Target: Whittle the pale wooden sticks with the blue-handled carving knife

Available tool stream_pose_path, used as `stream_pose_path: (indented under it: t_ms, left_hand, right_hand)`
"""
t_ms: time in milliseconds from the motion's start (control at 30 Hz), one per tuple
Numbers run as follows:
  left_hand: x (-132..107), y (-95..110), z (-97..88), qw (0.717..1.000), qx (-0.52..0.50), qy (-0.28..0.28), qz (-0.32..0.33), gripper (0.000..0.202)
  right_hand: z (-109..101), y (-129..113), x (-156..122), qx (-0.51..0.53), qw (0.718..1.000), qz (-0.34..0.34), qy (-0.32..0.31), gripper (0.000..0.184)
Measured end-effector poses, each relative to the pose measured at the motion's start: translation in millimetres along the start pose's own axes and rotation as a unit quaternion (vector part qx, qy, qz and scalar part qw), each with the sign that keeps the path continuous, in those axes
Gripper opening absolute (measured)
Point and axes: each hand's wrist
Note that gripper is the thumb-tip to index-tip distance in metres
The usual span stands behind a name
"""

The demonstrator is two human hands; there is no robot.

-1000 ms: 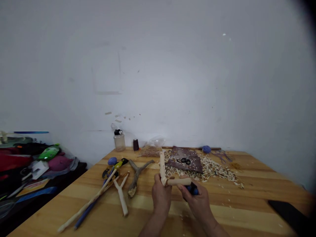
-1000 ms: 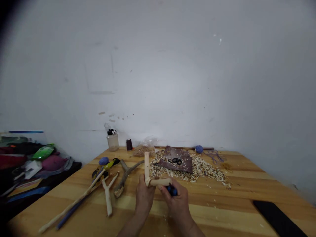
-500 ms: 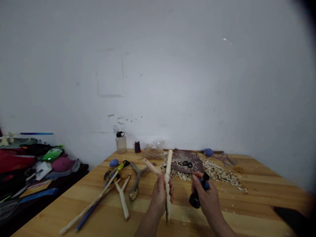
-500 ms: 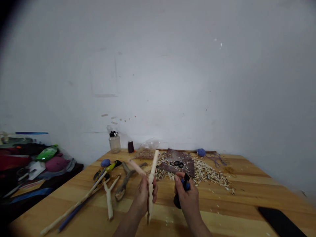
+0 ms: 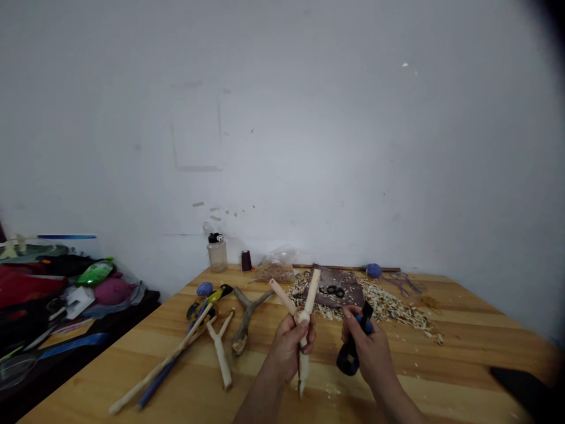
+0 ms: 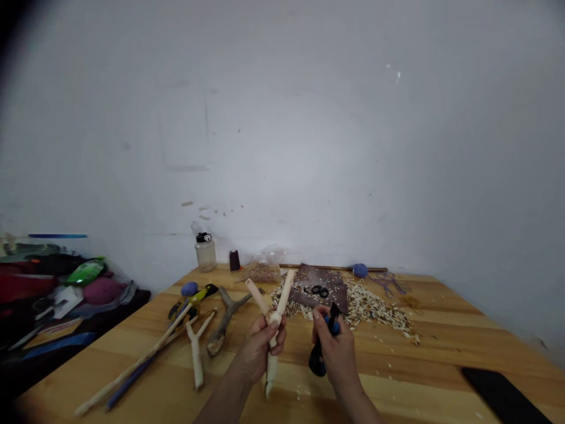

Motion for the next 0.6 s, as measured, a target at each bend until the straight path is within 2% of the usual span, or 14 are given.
stream_pose_path:
  t_ms: [233, 367, 467, 600]
  left_hand:
    - [11.9, -2.6, -7.5, 0.994, -0.003, 0.098, -0.053, 0.050]
    - [15.0, 0.0, -14.0, 0.990, -0.048, 0.126, -0.043, 0.055]
    - [14.2, 3.4, -14.2, 0.987, -0.084, 0.136, -0.022, 0.052]
    - [12.2, 10.4, -15.0, 0.985, -0.139, 0.103, -0.030, 0.034]
  right_hand:
    - [0.8, 6.3, 3.4, -0.030, 0.999, 0.018, -0.008, 0.044]
    - [-0.1, 16.2, 6.1, -0.049, 0.999, 0.011, -0.015, 0.042]
    - [-1.9, 28.1, 7.6, -0.047, 0.998, 0.006, -0.033, 0.040]
    - [-2.5, 40.0, 8.3, -0.007, 0.995, 0.014, -0.095, 0.040]
Point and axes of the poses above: each hand's wrist, its own x-axis towards the middle knuckle, its own z-axis out of the palm, y = z × x, and after that the axes turned 5 degrees about -z, right-handed
